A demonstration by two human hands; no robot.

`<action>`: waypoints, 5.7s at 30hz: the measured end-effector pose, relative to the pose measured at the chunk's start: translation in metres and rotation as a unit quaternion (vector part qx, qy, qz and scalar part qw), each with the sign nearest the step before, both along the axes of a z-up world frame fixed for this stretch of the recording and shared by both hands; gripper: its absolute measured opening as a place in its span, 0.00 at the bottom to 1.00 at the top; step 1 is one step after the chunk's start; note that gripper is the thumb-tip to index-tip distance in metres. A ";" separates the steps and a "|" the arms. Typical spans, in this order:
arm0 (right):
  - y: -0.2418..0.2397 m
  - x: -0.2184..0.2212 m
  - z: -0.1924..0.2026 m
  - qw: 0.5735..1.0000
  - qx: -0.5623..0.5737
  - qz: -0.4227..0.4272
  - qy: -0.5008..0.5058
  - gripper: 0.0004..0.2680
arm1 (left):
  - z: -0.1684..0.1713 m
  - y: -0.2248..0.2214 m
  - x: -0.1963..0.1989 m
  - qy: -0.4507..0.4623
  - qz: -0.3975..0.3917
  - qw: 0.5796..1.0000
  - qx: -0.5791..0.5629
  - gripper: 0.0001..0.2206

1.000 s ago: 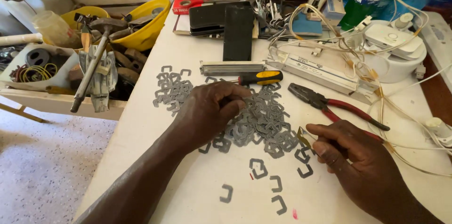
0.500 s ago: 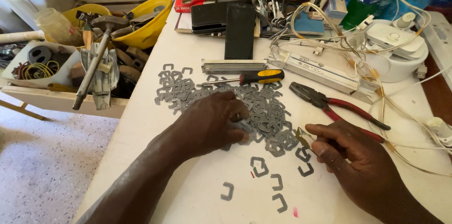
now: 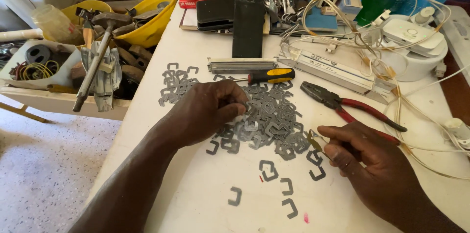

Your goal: Sorting and arranging small metal clips on a workbench

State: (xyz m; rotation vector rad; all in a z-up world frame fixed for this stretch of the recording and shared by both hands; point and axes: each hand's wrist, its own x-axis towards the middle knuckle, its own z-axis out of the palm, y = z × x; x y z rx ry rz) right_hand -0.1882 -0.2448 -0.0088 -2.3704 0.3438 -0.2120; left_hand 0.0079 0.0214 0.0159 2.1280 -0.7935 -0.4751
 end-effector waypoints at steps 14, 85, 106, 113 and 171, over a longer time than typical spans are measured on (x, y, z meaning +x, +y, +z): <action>0.004 -0.001 0.003 1.000 0.012 -0.011 0.010 0.14 | -0.004 -0.003 0.003 0.052 0.030 0.998 0.003 0.13; -0.042 0.016 0.002 0.893 0.344 -0.119 -0.264 0.07 | -0.054 -0.075 -0.135 -0.118 -0.432 0.873 -0.192 0.09; -0.017 0.007 0.011 0.970 0.241 -0.044 0.001 0.07 | -0.037 -0.056 -0.091 -0.198 -0.183 0.961 -0.056 0.10; -0.010 0.008 0.028 0.987 0.101 -0.004 0.126 0.08 | -0.043 -0.055 -0.081 -0.203 -0.136 0.970 -0.013 0.10; 0.000 0.008 0.016 0.985 0.013 0.048 0.167 0.08 | -0.053 -0.058 -0.091 -0.272 -0.133 0.952 -0.039 0.13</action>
